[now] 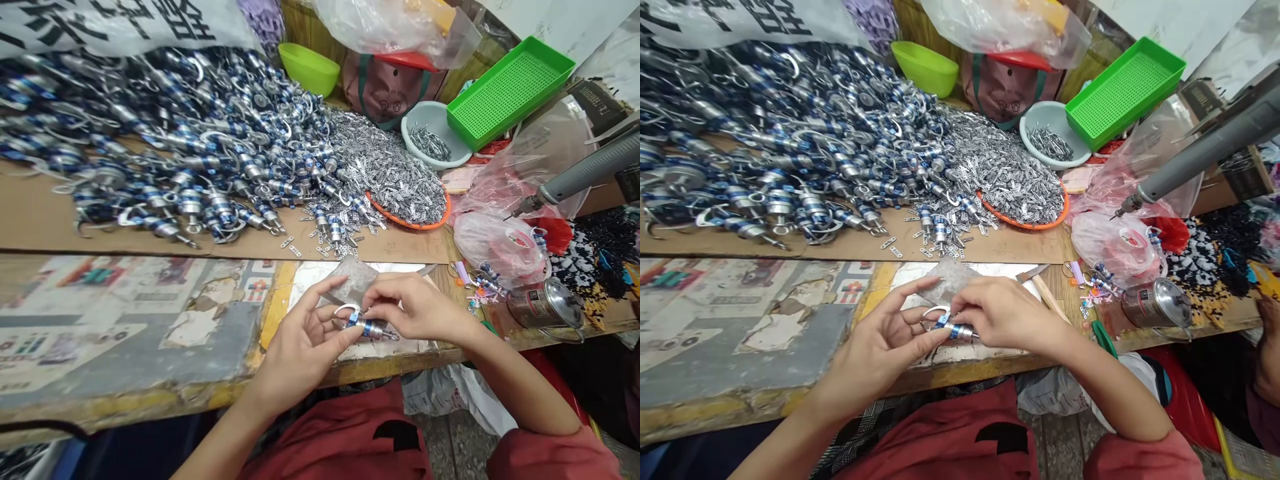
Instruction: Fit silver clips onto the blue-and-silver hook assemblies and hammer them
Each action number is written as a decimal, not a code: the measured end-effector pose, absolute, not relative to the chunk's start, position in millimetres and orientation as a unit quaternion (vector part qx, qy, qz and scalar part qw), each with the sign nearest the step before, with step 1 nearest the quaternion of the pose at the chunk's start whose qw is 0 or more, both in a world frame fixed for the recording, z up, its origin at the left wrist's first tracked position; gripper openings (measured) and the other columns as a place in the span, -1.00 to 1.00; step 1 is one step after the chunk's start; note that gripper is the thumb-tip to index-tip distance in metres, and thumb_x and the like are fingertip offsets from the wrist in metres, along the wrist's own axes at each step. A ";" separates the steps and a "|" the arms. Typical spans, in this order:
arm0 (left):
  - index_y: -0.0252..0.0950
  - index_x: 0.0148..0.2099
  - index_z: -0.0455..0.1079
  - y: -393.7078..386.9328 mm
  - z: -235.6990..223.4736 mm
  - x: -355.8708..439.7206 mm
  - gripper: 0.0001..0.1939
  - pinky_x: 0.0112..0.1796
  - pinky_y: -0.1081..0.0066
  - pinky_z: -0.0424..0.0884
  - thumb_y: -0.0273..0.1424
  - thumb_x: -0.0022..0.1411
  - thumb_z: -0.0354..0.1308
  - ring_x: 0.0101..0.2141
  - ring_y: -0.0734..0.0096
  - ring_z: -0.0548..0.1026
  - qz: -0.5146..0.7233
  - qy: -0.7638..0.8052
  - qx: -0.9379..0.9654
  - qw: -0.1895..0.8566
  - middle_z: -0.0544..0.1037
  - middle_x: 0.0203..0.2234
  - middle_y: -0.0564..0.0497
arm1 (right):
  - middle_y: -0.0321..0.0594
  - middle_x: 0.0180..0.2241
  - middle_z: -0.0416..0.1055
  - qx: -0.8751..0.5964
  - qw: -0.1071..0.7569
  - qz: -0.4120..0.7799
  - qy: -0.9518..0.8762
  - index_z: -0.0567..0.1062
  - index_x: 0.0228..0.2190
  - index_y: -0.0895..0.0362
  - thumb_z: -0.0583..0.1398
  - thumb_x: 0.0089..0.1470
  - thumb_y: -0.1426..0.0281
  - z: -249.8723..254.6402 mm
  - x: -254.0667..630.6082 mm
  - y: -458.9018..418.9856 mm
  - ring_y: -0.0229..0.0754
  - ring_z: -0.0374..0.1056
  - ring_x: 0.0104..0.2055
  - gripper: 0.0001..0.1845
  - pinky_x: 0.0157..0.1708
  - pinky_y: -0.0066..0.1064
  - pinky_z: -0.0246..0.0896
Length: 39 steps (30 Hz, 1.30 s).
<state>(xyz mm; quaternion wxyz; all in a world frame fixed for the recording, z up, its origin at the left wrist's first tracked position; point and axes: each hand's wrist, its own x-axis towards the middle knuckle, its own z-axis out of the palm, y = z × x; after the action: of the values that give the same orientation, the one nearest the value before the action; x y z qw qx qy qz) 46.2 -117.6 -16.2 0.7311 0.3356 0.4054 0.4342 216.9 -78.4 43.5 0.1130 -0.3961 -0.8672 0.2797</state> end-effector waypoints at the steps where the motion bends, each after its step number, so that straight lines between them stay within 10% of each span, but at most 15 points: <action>1: -0.27 0.14 0.05 -117.7 -16.1 46.2 -0.29 -0.31 0.56 0.40 -0.45 -0.02 0.29 -0.40 0.55 0.48 0.433 0.402 0.336 0.733 0.52 -0.45 0.09 | -0.30 -0.51 0.42 -0.401 0.108 0.315 -0.853 0.48 -0.45 0.21 0.20 -0.01 0.59 45.2 216.2 -73.8 -0.33 0.29 -0.47 -0.92 -0.45 -0.54 0.12; 10: -0.28 0.15 0.01 -117.6 -17.1 47.4 -0.29 -0.25 0.52 0.40 -0.42 0.00 0.28 -0.33 0.51 0.50 0.434 0.387 0.341 0.739 0.52 -0.41 0.08 | -0.28 -0.46 0.43 -0.432 0.131 0.282 -0.847 0.51 -0.45 0.17 0.20 0.00 0.53 30.1 206.2 -78.7 -0.30 0.31 -0.42 -0.92 -0.41 -0.51 0.12; 18: -0.29 0.13 0.03 -117.4 -16.6 48.0 -0.30 -0.25 0.45 0.43 -0.40 -0.01 0.28 -0.37 0.48 0.50 0.434 0.397 0.348 0.730 0.52 -0.42 0.06 | -0.28 -0.44 0.42 -0.502 0.369 0.203 -0.756 0.46 -0.40 0.11 0.14 0.11 0.36 15.0 227.9 -98.2 -0.28 0.32 -0.38 -0.88 -0.35 -0.47 0.21; 25: -0.27 0.13 0.06 -117.6 -19.8 47.2 -0.29 -0.29 0.48 0.40 -0.37 -0.04 0.29 -0.38 0.46 0.51 0.428 0.421 0.358 0.715 0.48 -0.44 0.08 | -0.12 -0.27 0.40 -0.688 0.079 0.129 -0.710 0.36 -0.08 0.16 0.17 0.04 0.23 -5.6 330.0 -131.0 -0.07 0.35 -0.25 -0.58 -0.28 -0.26 0.28; 39: -0.27 0.16 0.02 -117.6 -12.1 49.5 -0.22 -0.28 0.48 0.41 -0.42 -0.06 0.31 -0.41 0.50 0.51 0.437 0.414 0.339 0.723 0.52 -0.47 0.10 | -0.22 -0.26 0.45 -0.464 0.128 0.070 -0.874 0.02 0.20 -0.04 -0.02 0.13 0.60 42.3 268.5 -153.7 -0.24 0.40 -0.32 -0.35 -0.35 -0.47 0.31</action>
<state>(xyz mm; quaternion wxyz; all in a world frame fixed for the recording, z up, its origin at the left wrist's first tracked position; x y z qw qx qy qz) 49.5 -117.6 -12.1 0.7227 0.3392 0.4144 0.4370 268.5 -153.7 42.3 0.1278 -0.4643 -0.8736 0.0697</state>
